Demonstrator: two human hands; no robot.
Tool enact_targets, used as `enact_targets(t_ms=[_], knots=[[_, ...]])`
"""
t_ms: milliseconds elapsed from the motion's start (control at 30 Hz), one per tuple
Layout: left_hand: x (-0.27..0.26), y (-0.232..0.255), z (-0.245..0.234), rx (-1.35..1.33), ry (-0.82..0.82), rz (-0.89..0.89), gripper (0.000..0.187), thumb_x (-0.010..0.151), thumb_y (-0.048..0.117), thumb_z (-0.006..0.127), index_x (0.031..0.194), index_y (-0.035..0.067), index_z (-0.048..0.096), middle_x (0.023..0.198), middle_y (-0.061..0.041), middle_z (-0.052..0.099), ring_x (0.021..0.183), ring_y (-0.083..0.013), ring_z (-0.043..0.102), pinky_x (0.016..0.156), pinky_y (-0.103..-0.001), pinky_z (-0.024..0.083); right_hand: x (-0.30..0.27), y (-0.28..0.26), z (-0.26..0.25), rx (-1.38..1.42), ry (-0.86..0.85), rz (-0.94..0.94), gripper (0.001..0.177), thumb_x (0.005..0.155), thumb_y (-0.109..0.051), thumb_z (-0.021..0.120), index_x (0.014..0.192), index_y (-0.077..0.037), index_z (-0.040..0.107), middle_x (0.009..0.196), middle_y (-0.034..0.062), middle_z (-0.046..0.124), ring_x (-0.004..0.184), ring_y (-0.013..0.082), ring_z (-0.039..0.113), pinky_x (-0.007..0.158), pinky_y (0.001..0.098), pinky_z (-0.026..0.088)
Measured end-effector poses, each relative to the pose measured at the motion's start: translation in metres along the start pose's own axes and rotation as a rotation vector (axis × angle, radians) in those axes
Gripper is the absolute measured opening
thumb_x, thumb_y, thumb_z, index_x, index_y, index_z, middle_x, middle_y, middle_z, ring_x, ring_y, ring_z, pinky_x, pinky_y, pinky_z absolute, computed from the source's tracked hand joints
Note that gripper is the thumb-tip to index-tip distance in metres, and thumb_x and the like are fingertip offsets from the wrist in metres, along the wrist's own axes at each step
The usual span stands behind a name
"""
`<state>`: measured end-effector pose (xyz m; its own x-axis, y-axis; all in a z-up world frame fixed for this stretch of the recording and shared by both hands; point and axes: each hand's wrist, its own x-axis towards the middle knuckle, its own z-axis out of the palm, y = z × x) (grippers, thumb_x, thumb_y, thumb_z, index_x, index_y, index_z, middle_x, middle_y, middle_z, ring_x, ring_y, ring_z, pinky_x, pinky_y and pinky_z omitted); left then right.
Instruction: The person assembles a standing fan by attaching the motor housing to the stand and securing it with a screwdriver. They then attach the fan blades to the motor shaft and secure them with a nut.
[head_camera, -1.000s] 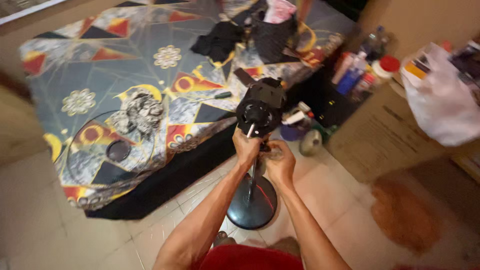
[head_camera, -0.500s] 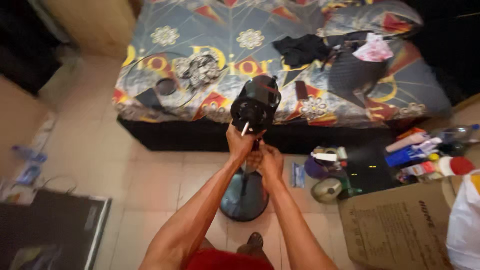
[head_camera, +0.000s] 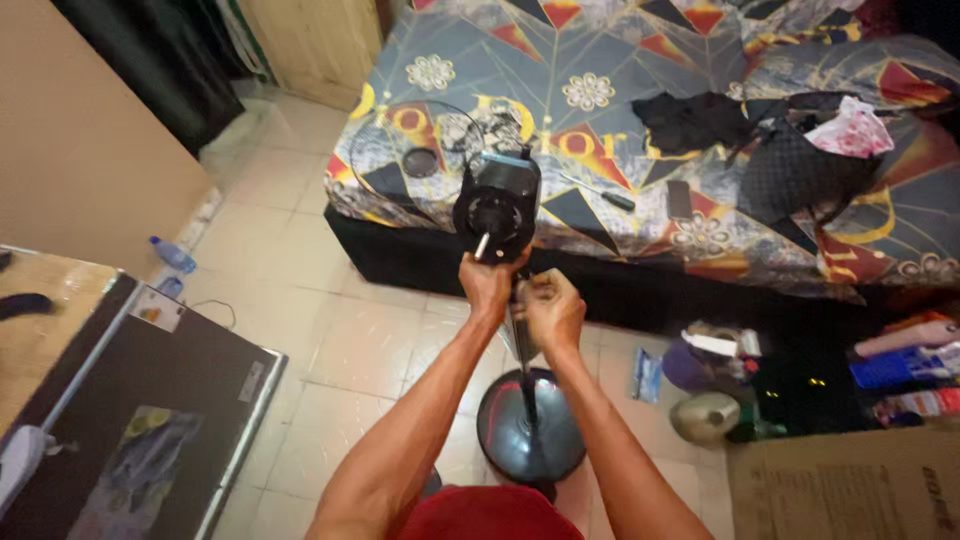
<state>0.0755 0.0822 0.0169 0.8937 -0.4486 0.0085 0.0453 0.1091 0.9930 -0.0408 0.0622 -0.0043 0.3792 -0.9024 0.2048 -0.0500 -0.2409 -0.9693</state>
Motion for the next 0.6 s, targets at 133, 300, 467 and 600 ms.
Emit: enact_targets(t_ms=[133, 300, 467, 600], knots=[[0.001, 0.01, -0.015, -0.123, -0.017, 0.008, 0.047, 0.063, 0.023, 0.094, 0.097, -0.001, 0.073, 0.092, -0.007, 0.079, 0.079, -0.0133, 0.07, 0.071, -0.029, 0.056, -0.011, -0.014, 0.012, 0.029, 0.089, 0.055, 0.038, 0.078, -0.007, 0.073, 0.114, 0.0, 0.061, 0.094, 0.013, 0.07, 0.07, 0.024, 0.075, 0.052, 0.0347, 0.064], [-0.004, 0.015, -0.032, 0.044, 0.0, -0.041, 0.049, 0.064, 0.026, 0.096, 0.097, -0.001, 0.072, 0.088, -0.01, 0.078, 0.075, -0.0157, 0.07, 0.067, -0.032, 0.055, 0.007, -0.002, 0.024, 0.236, -0.074, 0.478, 0.025, 0.097, -0.016, 0.068, 0.109, 0.006, 0.066, 0.089, 0.022, 0.074, 0.066, 0.0284, 0.074, 0.054, 0.0359, 0.061], [-0.001, 0.007, -0.043, -0.064, -0.032, 0.113, 0.048, 0.063, 0.023, 0.096, 0.1, 0.001, 0.073, 0.092, -0.008, 0.079, 0.081, -0.0146, 0.072, 0.071, -0.031, 0.057, -0.024, -0.013, 0.031, -0.228, 0.023, -0.152, 0.021, 0.087, 0.001, 0.068, 0.107, -0.003, 0.064, 0.087, 0.0155, 0.071, 0.072, 0.0239, 0.077, 0.062, 0.0348, 0.063], [0.004, 0.005, -0.056, 0.028, -0.025, 0.127, 0.05, 0.061, 0.021, 0.098, 0.099, 0.002, 0.072, 0.091, -0.008, 0.078, 0.08, -0.016, 0.072, 0.072, -0.032, 0.057, -0.01, -0.026, 0.043, 0.232, -0.029, 0.619, 0.028, 0.092, -0.026, 0.069, 0.105, -0.002, 0.061, 0.082, 0.0182, 0.072, 0.061, 0.0261, 0.072, 0.052, 0.0366, 0.058]])
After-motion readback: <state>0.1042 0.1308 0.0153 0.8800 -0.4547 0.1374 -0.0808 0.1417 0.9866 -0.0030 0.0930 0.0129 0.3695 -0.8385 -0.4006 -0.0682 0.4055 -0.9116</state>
